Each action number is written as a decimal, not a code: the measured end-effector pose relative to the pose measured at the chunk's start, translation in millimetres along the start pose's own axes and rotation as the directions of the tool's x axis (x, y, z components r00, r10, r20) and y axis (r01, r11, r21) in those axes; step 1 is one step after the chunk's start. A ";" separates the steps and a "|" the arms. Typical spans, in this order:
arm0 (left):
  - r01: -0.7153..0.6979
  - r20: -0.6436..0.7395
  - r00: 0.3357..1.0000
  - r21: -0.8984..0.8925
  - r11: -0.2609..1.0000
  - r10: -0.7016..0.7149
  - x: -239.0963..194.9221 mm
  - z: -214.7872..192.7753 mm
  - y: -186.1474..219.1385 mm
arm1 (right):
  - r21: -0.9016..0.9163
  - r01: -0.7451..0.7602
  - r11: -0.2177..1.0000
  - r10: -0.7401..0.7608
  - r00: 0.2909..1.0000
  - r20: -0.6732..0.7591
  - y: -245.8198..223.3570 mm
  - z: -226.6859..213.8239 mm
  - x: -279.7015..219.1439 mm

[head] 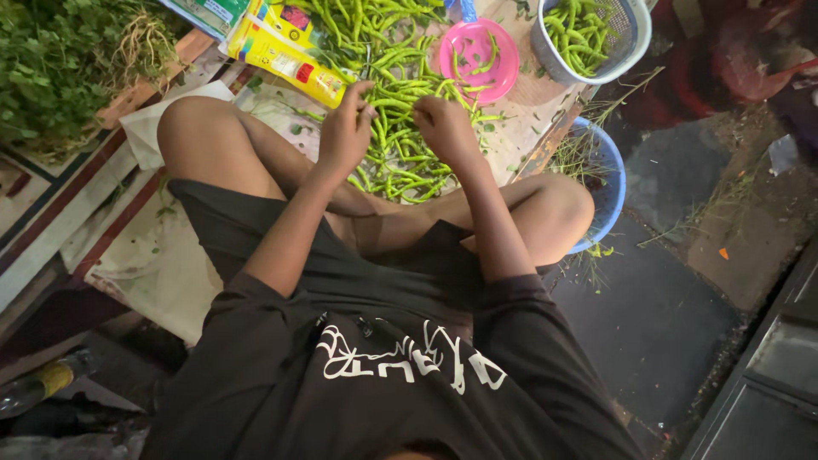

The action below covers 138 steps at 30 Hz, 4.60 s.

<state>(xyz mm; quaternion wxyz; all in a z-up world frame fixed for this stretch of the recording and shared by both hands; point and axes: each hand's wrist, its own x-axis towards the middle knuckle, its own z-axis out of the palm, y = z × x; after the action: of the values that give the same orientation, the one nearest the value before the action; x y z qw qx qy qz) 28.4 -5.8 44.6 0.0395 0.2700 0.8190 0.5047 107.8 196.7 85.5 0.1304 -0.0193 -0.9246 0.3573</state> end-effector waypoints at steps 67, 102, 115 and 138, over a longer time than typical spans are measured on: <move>0.240 0.790 0.611 -0.235 0.942 0.042 -2.5 40.6 -45.7 | -0.004 -0.118 0.993 0.101 0.832 0.545 -4.1 -24.4 -5.1; 0.508 0.532 0.839 -0.696 0.507 -0.111 41.3 17.1 -45.3 | -0.694 -0.279 0.664 0.345 0.937 -0.048 177.9 78.2 63.2; 0.371 0.336 0.923 -0.643 0.670 -0.189 23.8 20.9 -50.4 | -0.243 -0.133 0.961 0.042 0.937 -0.346 140.1 47.1 35.4; 0.051 0.516 0.855 0.002 0.999 -0.044 11.0 11.5 -11.7 | 0.113 0.130 0.985 -0.137 0.989 0.058 4.2 -8.4 -3.7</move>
<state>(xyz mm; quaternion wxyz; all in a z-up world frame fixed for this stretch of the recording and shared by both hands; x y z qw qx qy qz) 18.3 4.7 31.4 0.2714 0.3748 0.7820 0.4176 113.3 204.9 87.8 0.1244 0.0618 -0.9067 0.3983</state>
